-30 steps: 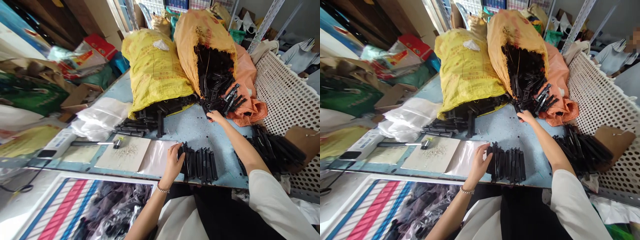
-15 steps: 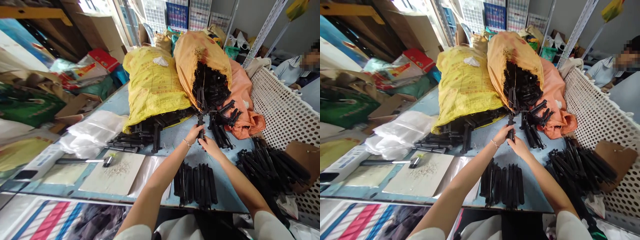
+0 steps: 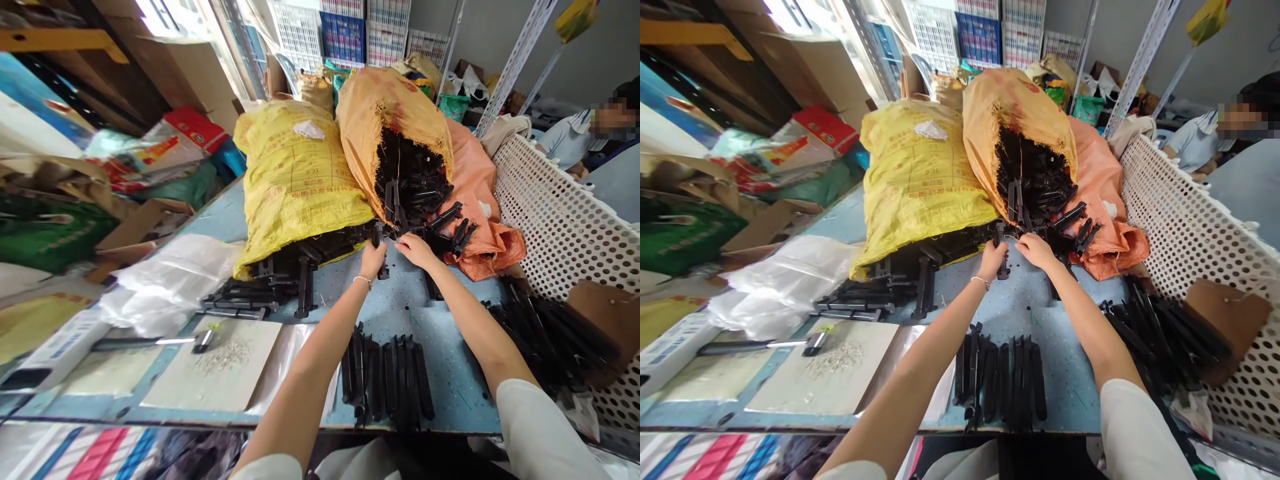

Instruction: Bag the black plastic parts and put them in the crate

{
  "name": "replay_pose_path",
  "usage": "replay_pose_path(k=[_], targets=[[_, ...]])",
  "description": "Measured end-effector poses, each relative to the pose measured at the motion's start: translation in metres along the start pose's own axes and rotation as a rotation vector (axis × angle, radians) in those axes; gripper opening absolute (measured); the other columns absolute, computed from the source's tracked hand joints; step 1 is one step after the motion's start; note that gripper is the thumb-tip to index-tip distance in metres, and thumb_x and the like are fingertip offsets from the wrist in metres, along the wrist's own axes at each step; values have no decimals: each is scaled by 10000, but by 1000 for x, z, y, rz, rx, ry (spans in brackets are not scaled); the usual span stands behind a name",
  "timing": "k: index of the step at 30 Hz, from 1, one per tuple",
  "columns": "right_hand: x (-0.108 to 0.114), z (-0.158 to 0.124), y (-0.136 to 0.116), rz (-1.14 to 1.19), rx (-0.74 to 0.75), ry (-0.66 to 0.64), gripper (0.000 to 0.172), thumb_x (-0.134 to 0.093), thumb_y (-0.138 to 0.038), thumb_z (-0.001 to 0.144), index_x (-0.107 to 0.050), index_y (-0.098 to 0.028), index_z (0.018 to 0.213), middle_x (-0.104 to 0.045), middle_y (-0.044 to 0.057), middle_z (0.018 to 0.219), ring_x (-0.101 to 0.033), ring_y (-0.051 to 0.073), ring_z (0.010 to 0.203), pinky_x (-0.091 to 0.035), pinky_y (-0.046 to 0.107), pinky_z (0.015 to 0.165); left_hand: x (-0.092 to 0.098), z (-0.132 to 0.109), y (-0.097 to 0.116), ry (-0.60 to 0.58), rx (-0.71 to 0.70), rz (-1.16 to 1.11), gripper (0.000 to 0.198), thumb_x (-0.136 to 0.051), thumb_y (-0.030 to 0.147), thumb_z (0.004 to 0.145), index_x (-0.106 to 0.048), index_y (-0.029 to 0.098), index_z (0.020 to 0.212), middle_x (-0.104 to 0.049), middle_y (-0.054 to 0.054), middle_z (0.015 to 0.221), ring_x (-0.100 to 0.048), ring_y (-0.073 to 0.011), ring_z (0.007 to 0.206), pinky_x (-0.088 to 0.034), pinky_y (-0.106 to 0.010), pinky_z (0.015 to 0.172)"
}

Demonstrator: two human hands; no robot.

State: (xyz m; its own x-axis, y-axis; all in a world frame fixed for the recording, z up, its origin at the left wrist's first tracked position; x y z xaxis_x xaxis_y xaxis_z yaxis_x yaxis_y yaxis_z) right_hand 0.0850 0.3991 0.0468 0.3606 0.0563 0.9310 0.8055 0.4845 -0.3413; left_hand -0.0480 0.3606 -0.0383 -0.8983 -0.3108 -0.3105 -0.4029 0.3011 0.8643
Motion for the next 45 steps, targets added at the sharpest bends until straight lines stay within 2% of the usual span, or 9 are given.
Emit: replay_pose_path(k=[6, 9, 14, 21, 28, 32, 36, 39, 45], targets=[[31, -27, 4, 96, -116, 177, 232, -470, -291, 980, -666, -184, 1044, -622, 92, 1087, -611, 233, 1002, -484, 340, 860, 27, -41, -22, -70, 124, 64, 286, -680, 407, 792, -601, 154, 900, -676, -60, 669, -638, -178, 556, -506, -285, 564], [37, -55, -52, 50, 97, 194, 266, -495, -367, 989, -627, -200, 1147, -569, 109, 1212, -583, 248, 1085, -486, 344, 870, 46, -90, -14, -169, 93, 23, 403, -681, 518, 775, -629, 139, 902, -703, -83, 727, -655, -173, 581, -534, -289, 586], [19, -108, -141, 47, 377, 74, 353, -410, -455, 1020, -609, -200, 879, -601, 100, 908, -557, 256, 950, -457, 370, 841, 55, -181, 3, -329, 10, -3, 497, -692, 600, 743, -649, 141, 927, -707, -83, 805, -656, -178, 621, -548, -300, 594], [-19, -165, -158, 669, 48, -179, 563, -154, -553, 1048, -490, -222, 742, -505, -18, 653, -511, 148, 636, -426, 268, 645, 89, -244, 0, -12, -178, 95, 440, -714, 491, 774, -628, 203, 1095, -661, -6, 771, -633, -173, 675, -522, -281, 634], [-37, -256, -215, 339, 381, -175, 376, -446, -476, 1012, -564, -214, 770, -631, 65, 797, -577, 202, 778, -432, 315, 726, 114, -273, -18, 46, -112, 24, 389, -576, 547, 835, -660, 167, 844, -668, -34, 737, -625, -155, 664, -527, -253, 625], [-66, -283, -196, 325, 188, -229, 337, -393, -383, 1047, -620, -222, 857, -662, 41, 823, -615, 183, 775, -459, 300, 727, 136, -280, -38, 89, -161, 80, 346, -630, 512, 813, -636, 202, 967, -664, -4, 770, -624, -139, 660, -523, -228, 591], [-63, -291, -144, 16, 44, -39, 313, -572, -354, 954, -634, -200, 1219, -609, 172, 1294, -520, 346, 1248, -379, 544, 1064, 156, -262, -78, 116, 20, 158, 395, -666, 502, 802, -618, 211, 1064, -646, 13, 731, -619, -134, 609, -499, -218, 509], [-63, -284, -105, -68, 22, -79, 443, -569, -228, 911, -575, -207, 1354, -523, 160, 1443, -420, 359, 1383, -270, 599, 1168, 154, -247, -104, 120, 152, 52, 401, -634, 540, 812, -625, 191, 1009, -671, -13, 731, -644, -158, 619, -509, -241, 497], [-40, -278, -105, 359, -50, -86, 385, -571, -334, 940, -618, -242, 1311, -611, 142, 1335, -538, 328, 1293, -418, 559, 1099, 134, -257, -115, 118, 184, -202, 484, -582, 645, 802, -619, 177, 920, -705, -71, 771, -702, -223, 749, -552, -293, 586]])
Point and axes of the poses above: each hand's wrist, its own z-axis towards the middle knuckle, its own x-axis out of the back of the hand, y = z × x, the point moved 9 cm from there along z, towards the middle knuckle
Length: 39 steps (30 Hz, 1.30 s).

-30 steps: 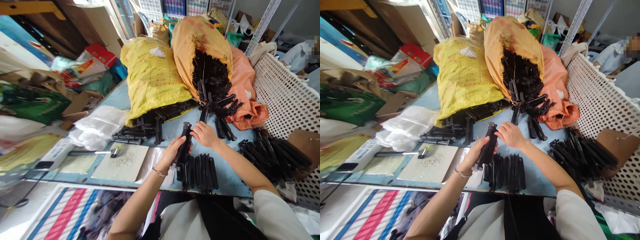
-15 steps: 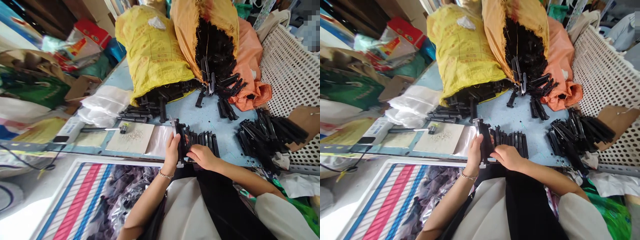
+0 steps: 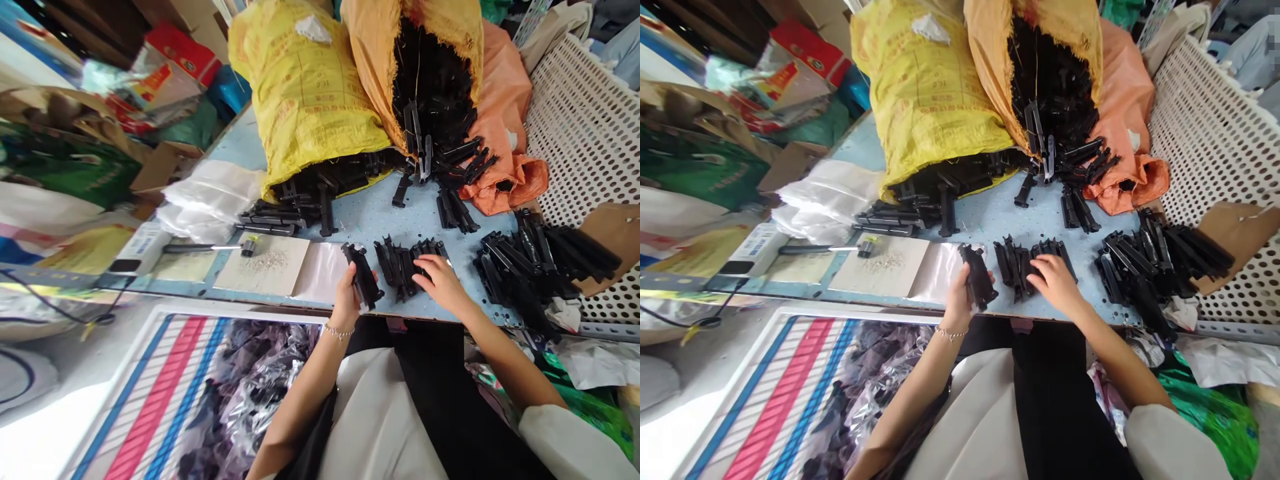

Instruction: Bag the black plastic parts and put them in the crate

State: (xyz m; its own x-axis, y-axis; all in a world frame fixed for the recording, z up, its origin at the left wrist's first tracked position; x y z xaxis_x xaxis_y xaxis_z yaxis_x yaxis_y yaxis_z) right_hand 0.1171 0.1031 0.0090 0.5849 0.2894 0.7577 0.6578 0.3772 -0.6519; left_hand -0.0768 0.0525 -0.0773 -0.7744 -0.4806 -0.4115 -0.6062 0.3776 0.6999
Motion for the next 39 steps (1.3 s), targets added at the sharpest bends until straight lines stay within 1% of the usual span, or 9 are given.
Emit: replay_pose_path(k=[5, 9, 13, 16, 22, 27, 31, 34, 39], targets=[[-64, -30, -51, 576, -122, -261, 584, -719, -393, 845, -532, -285, 1387, -685, 73, 1243, -699, 254, 1019, -569, 426, 893, -9, -40, 13, -85, -274, 46, 450, -653, 553, 830, -568, 262, 1162, -703, -38, 1029, -679, -204, 970, -560, -319, 842], [-84, -37, -35, 811, -372, -263, 459, -772, -376, 782, -642, -247, 1202, -732, 50, 1093, -724, 225, 852, -584, 375, 766, 11, -44, 44, -20, -609, 620, 402, -532, 471, 939, -615, 225, 1245, -611, -118, 1256, -574, -262, 1192, -461, -406, 1038], [-84, -32, -24, 1045, -440, -229, 423, -792, -413, 755, -668, -223, 1112, -745, 53, 1054, -728, 219, 915, -559, 373, 867, 41, -20, 64, 167, -781, 1213, 229, -580, 322, 899, -717, 172, 1004, -626, -180, 1172, -561, -335, 1123, -425, -500, 1022], [-88, -28, -28, 1133, -424, -224, 390, -802, -419, 738, -677, -212, 1045, -750, 46, 994, -724, 202, 859, -546, 378, 877, 55, 1, 70, 148, -748, 1254, 196, -550, 249, 884, -704, 203, 772, -663, -126, 946, -605, -272, 930, -484, -409, 876], [-95, -28, -39, 1202, -458, -259, 324, -763, -456, 753, -693, -204, 944, -741, 51, 909, -696, 195, 781, -541, 355, 770, 87, 19, 80, 129, -502, 843, 177, -646, 345, 776, -674, 205, 672, -637, -25, 737, -587, -177, 703, -457, -289, 685], [-101, -28, -45, 1266, -518, -285, 339, -765, -490, 741, -678, -212, 913, -745, 52, 909, -705, 188, 766, -539, 345, 767, 64, 4, 77, 160, -698, 1073, 168, -643, 362, 823, -685, 203, 788, -657, -105, 968, -607, -261, 952, -479, -367, 869], [-108, -28, -44, 1289, -536, -281, 346, -781, -490, 727, -678, -217, 914, -751, 51, 916, -701, 177, 735, -540, 340, 764, 44, 3, 66, 131, -759, 1296, 118, -585, 238, 867, -671, 213, 789, -644, -118, 988, -596, -274, 974, -470, -372, 837], [-109, -32, -40, 1305, -550, -264, 331, -783, -480, 728, -688, -216, 904, -753, 49, 920, -703, 177, 743, -545, 337, 768, 59, 13, 75, 156, -671, 1124, 128, -639, 204, 805, -640, 213, 677, -629, -59, 823, -587, -203, 774, -450, -313, 733], [-111, -34, -38, 1353, -532, -269, 315, -756, -479, 765, -704, -196, 894, -756, 54, 896, -703, 176, 739, -549, 328, 740, 91, 28, 81, 157, -455, 829, 245, -698, 407, 753, -650, 187, 656, -555, 17, 613, -495, -135, 612, -373, -252, 584]])
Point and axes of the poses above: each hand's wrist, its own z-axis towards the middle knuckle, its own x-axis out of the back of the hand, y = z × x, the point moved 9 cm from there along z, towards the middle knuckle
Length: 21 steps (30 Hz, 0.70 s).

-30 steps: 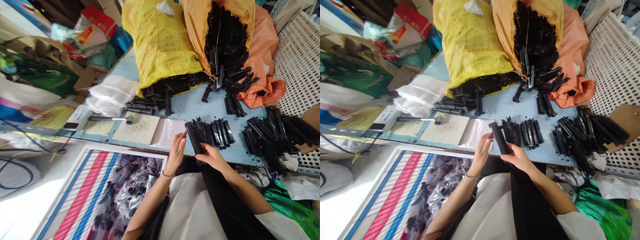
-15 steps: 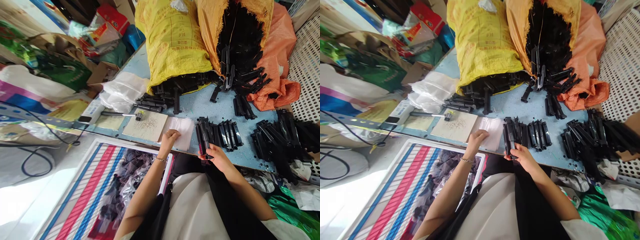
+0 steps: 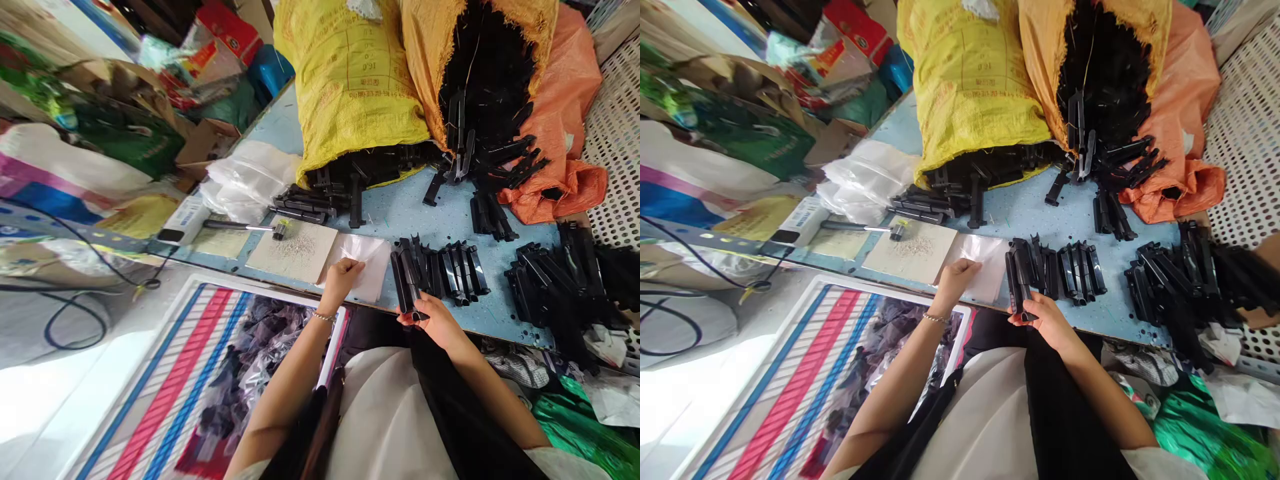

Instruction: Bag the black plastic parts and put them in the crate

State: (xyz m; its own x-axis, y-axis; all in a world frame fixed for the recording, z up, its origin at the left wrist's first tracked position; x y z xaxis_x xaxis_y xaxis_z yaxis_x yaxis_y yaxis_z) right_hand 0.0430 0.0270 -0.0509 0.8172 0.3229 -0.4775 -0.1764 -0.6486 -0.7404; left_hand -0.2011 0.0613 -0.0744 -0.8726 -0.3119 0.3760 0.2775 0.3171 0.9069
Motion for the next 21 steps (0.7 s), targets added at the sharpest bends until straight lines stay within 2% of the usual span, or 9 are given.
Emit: replay_pose_path(k=[2, 5, 8, 11, 13, 16, 17, 19, 21], targets=[[-4, 1, 0, 14, 4, -35, 317, -745, -478, 779, -712, -183, 890, -757, 59, 882, -704, 174, 729, -552, 321, 723, -2, -1, -6, -54, 45, -87, 272, -687, 441, 747, -681, 170, 723, -560, 22, 616, -480, -121, 591, -349, -239, 544], [-10, 2, -2, 27, -6, -80, 328, -740, -482, 784, -725, -170, 884, -759, 66, 863, -701, 168, 702, -560, 302, 687, 1, -2, -11, -23, 73, -146, 313, -783, 441, 646, -639, 165, 683, -516, 44, 573, -433, -95, 536, -302, -228, 496], [-15, 2, -5, 34, -4, -100, 339, -737, -481, 783, -734, -158, 884, -762, 77, 861, -696, 161, 678, -557, 275, 642, 3, -3, -9, -14, 57, -146, 363, -723, 490, 728, -600, 170, 610, -454, 51, 522, -396, -85, 502, -292, -233, 491], [-19, 3, -4, 68, -11, -121, 340, -730, -467, 787, -736, -142, 885, -761, 84, 841, -691, 159, 658, -554, 264, 627, -4, -1, -7, -76, 30, -164, 325, -693, 463, 755, -641, 162, 642, -550, 19, 604, -471, -99, 552, -353, -236, 530], [-27, 6, 7, 154, -72, -176, 385, -724, -482, 777, -738, -128, 927, -754, 83, 806, -678, 156, 624, -544, 260, 601, -6, 1, -10, -66, 50, -180, 272, -739, 416, 704, -646, 160, 693, -594, 12, 644, -508, -106, 572, -376, -234, 542], [-42, 11, 37, 358, -310, -280, 497, -697, -520, 772, -724, -88, 1017, -737, 85, 769, -652, 137, 596, -514, 231, 553, -2, 1, -15, 2, 61, -212, 213, -726, 331, 710, -594, 178, 778, -595, 29, 629, -532, -115, 549, -416, -233, 541], [-45, 14, 47, 411, -389, -286, 503, -680, -514, 788, -718, -73, 1028, -732, 89, 761, -644, 129, 593, -506, 219, 544, 4, 0, -11, 39, 10, -180, 168, -697, 291, 734, -577, 187, 788, -606, 25, 649, -554, -123, 571, -448, -241, 567], [-40, 21, 61, 462, -461, -225, 458, -636, -472, 840, -713, -57, 1019, -727, 98, 745, -631, 116, 583, -496, 203, 536, 18, -6, 4, 101, -186, -7, 30, -607, 197, 793, -578, 196, 784, -661, -19, 768, -624, -157, 715, -517, -287, 698], [-28, 29, 62, 464, -411, -117, 397, -602, -420, 880, -714, -61, 1007, -727, 99, 733, -619, 111, 570, -490, 199, 529, 24, -16, 21, 103, -398, 246, 155, -504, 120, 839, -631, 194, 789, -701, -78, 932, -649, -204, 908, -526, -350, 846]])
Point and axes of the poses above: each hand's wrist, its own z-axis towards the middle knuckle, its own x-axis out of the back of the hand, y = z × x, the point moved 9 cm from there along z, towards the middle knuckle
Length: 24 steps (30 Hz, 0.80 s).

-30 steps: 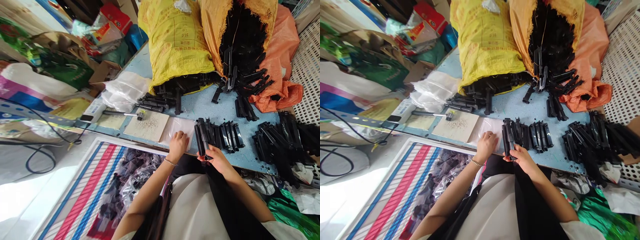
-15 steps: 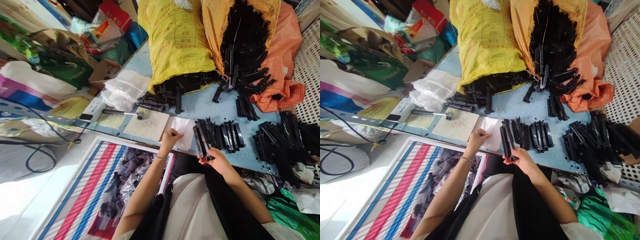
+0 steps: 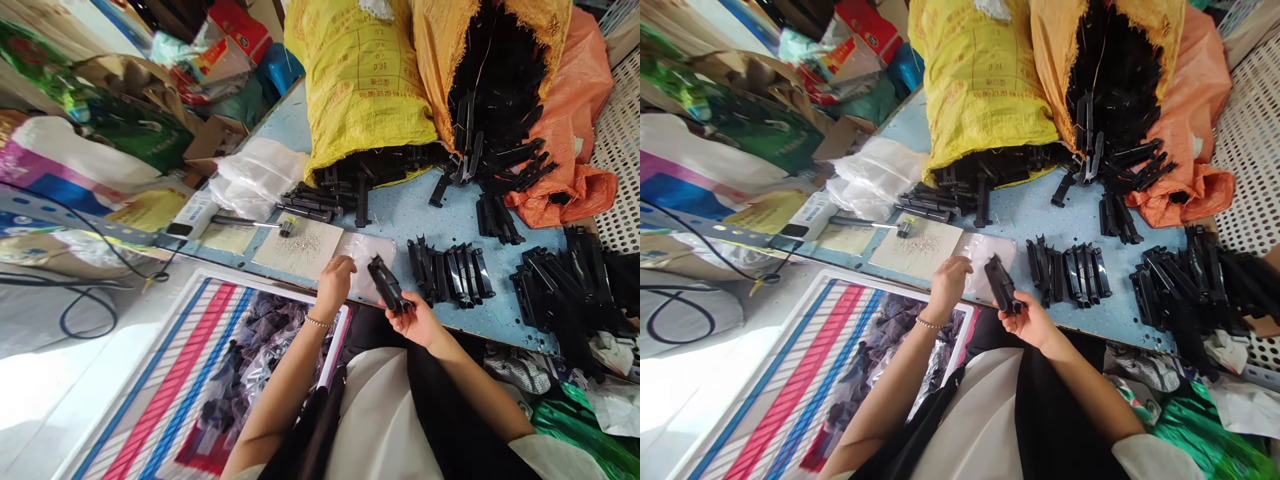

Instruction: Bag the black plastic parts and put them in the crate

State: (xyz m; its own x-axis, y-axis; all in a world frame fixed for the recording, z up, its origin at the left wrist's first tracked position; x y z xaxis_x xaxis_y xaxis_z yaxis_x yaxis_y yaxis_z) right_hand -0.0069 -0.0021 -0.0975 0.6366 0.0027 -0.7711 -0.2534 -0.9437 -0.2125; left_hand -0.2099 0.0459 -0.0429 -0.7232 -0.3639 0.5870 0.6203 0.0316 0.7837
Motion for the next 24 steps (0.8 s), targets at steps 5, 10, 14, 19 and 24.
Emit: replay_pose_path(k=[5, 10, 14, 19, 24], targets=[[-9, -3, -4, -32, 44, -99, 405, -584, -432, 899, -696, -79, 1063, -718, 92, 744, -608, 131, 581, -474, 224, 518, 3, -6, 14, -85, -177, 252, 360, -432, 75, 881, -696, 195, 1095, -683, -116, 1148, -650, -229, 1056, -539, -362, 918], [-10, 0, 12, 83, -139, -112, 439, -517, -435, 934, -666, -50, 1084, -696, 78, 695, -566, 105, 538, -451, 187, 475, 10, -3, 12, -18, -145, 180, 297, -417, 56, 884, -670, 183, 974, -689, -97, 1103, -674, -196, 1005, -556, -331, 884], [-10, 0, 8, 116, -107, -115, 468, -464, -427, 951, -652, -23, 1093, -698, 98, 705, -558, 104, 537, -458, 183, 467, 10, -3, 8, -65, -179, 340, 355, -419, 27, 866, -710, 190, 987, -671, -125, 1216, -661, -244, 1100, -555, -386, 941], [-29, 3, 11, 124, -194, -254, 448, -467, -443, 939, -633, -51, 1080, -666, 58, 669, -528, 91, 527, -442, 166, 461, 1, -9, 24, -130, -209, 255, 558, -385, 17, 868, -551, 180, 1375, -570, -138, 1409, -600, -244, 1264, -531, -391, 1049], [-30, 22, -4, 7, -61, -208, 408, -558, -517, 880, -643, -121, 931, -597, -9, 626, -451, 71, 471, -396, 169, 430, -17, -56, 84, -331, -434, 74, 717, -330, 0, 900, -239, 213, 1579, -405, -155, 1564, -428, -234, 1441, -434, -410, 1164]])
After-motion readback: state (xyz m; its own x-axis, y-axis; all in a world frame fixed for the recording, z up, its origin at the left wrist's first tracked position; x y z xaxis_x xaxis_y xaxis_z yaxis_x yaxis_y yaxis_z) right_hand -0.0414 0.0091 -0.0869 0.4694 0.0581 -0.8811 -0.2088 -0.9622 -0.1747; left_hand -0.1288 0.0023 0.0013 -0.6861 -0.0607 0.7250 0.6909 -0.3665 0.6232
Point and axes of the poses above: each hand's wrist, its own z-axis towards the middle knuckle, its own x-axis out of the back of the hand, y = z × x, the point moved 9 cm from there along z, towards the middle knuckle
